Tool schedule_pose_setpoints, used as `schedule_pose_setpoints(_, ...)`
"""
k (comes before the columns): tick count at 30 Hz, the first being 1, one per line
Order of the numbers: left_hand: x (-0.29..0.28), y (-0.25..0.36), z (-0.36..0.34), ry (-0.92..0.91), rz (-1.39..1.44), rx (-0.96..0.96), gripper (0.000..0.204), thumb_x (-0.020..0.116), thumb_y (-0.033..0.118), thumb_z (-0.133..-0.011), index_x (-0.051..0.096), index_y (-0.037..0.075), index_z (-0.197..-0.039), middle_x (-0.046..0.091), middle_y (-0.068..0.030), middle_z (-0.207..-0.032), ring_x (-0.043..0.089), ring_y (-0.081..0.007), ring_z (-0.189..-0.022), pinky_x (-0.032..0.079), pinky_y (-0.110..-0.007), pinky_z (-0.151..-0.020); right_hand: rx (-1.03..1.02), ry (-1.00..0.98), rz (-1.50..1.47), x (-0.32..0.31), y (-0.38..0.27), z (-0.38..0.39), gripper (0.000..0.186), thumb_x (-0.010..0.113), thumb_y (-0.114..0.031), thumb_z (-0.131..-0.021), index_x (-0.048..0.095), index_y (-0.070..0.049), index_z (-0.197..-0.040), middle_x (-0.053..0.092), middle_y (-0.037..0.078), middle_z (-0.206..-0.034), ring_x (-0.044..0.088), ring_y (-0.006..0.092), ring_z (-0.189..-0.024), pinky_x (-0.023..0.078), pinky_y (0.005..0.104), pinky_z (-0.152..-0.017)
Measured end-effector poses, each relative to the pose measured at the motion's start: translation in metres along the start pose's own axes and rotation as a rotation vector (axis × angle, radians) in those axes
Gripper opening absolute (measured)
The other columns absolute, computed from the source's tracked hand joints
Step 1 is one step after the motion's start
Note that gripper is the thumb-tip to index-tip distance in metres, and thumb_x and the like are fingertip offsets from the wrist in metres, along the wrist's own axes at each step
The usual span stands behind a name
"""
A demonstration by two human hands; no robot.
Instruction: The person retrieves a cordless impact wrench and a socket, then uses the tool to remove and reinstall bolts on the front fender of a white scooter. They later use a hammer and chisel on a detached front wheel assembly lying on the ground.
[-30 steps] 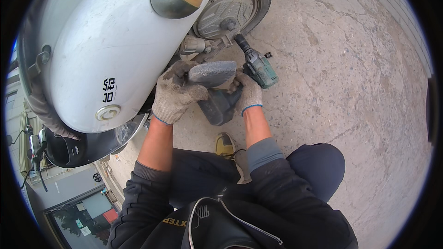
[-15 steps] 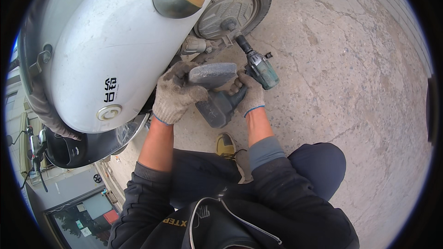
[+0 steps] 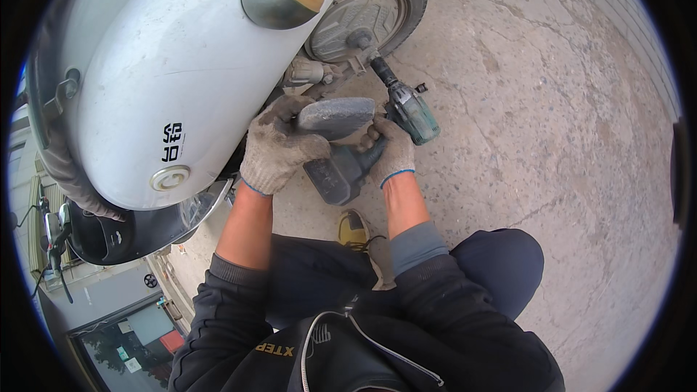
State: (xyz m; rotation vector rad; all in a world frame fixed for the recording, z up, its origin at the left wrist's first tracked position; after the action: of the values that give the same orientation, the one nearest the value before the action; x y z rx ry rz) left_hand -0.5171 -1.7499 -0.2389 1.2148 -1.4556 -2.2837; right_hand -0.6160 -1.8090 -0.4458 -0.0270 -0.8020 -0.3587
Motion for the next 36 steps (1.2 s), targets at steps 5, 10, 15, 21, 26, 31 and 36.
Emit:
schedule_pose_setpoints(5, -0.001, 0.000, 0.000, 0.003, -0.071, 0.010, 0.064, 0.092, 0.010, -0.062, 0.067, -0.002, -0.119, 0.069, -0.0083, -0.107, 0.064, -0.0177, -0.100, 0.055, -0.034, -0.089, -0.008, -0.013, 0.003, -0.002, 0.002, -0.003, 0.012, 0.059, -0.010, -0.097, 0.058, -0.011, -0.109, 0.049, 0.002, -0.071, 0.049, 0.0194, -0.059, 0.044, 0.0375, -0.058)
schedule_pose_setpoints(10, -0.002, -0.002, 0.000, -0.005, 0.016, -0.030, 0.065, 0.093, 0.011, -0.061, 0.068, -0.002, -0.119, 0.069, -0.0083, -0.109, 0.064, -0.0181, -0.102, 0.054, -0.035, -0.091, -0.114, -0.046, 0.119, -0.003, -0.007, -0.003, 0.017, 0.062, -0.012, -0.097, 0.059, -0.011, -0.114, 0.051, 0.002, -0.072, 0.050, 0.0186, -0.058, 0.045, 0.0369, -0.057)
schedule_pose_setpoints(15, -0.001, -0.004, 0.001, -0.003, 0.071, -0.024, 0.066, 0.094, 0.012, -0.059, 0.069, -0.002, -0.119, 0.069, -0.0072, -0.110, 0.064, -0.0180, -0.102, 0.054, -0.035, -0.092, -0.087, -0.067, 0.173, -0.004, -0.008, -0.008, 0.018, 0.062, -0.013, -0.098, 0.060, -0.012, -0.116, 0.052, 0.002, -0.073, 0.052, 0.0190, -0.059, 0.047, 0.0368, -0.057)
schedule_pose_setpoints(21, 0.000, -0.004, -0.003, -0.006, -0.032, -0.022, 0.068, 0.094, 0.012, -0.058, 0.069, -0.002, -0.119, 0.069, -0.0081, -0.110, 0.064, -0.0185, -0.103, 0.054, -0.035, -0.092, -0.104, -0.032, 0.222, -0.005, -0.003, -0.016, 0.014, 0.061, -0.012, -0.098, 0.060, -0.009, -0.112, 0.054, 0.003, -0.074, 0.055, 0.0199, -0.061, 0.048, 0.0371, -0.057)
schedule_pose_setpoints(26, 0.000, -0.003, -0.003, -0.011, 0.002, -0.017, 0.067, 0.093, 0.013, -0.059, 0.069, -0.002, -0.119, 0.069, -0.0081, -0.110, 0.065, -0.0192, -0.102, 0.054, -0.034, -0.091, -0.153, 0.005, 0.261, -0.006, -0.009, -0.016, 0.013, 0.061, -0.008, -0.096, 0.059, -0.006, -0.108, 0.055, 0.005, -0.075, 0.056, 0.0212, -0.061, 0.049, 0.0374, -0.056)
schedule_pose_setpoints(31, -0.002, -0.004, -0.001, 0.010, -0.027, 0.016, 0.066, 0.094, 0.016, -0.059, 0.069, -0.002, -0.118, 0.069, -0.0074, -0.111, 0.065, -0.0197, -0.101, 0.055, -0.035, -0.090, -0.151, -0.013, 0.241, -0.003, -0.006, -0.015, 0.014, 0.060, -0.007, -0.094, 0.058, -0.006, -0.108, 0.054, 0.005, -0.074, 0.055, 0.0220, -0.059, 0.049, 0.0376, -0.055)
schedule_pose_setpoints(36, -0.002, -0.004, -0.002, 0.006, 0.040, 0.000, 0.064, 0.094, 0.016, -0.061, 0.069, -0.001, -0.117, 0.069, -0.0073, -0.111, 0.065, -0.0188, -0.101, 0.055, -0.035, -0.090, -0.125, -0.017, 0.156, -0.003, -0.001, -0.016, 0.018, 0.060, -0.006, -0.094, 0.057, -0.009, -0.111, 0.053, 0.005, -0.073, 0.054, 0.0219, -0.058, 0.048, 0.0390, -0.055)
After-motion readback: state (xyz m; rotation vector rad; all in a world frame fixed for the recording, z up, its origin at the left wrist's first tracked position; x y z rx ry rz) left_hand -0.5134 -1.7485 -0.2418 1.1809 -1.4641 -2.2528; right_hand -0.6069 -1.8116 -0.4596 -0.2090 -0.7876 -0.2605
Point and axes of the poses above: each hand's wrist, its own z-axis away from the middle knuckle, its own x-axis out of the palm, y = z × x, the point moved 7 cm from there along -z, towards the middle knuckle
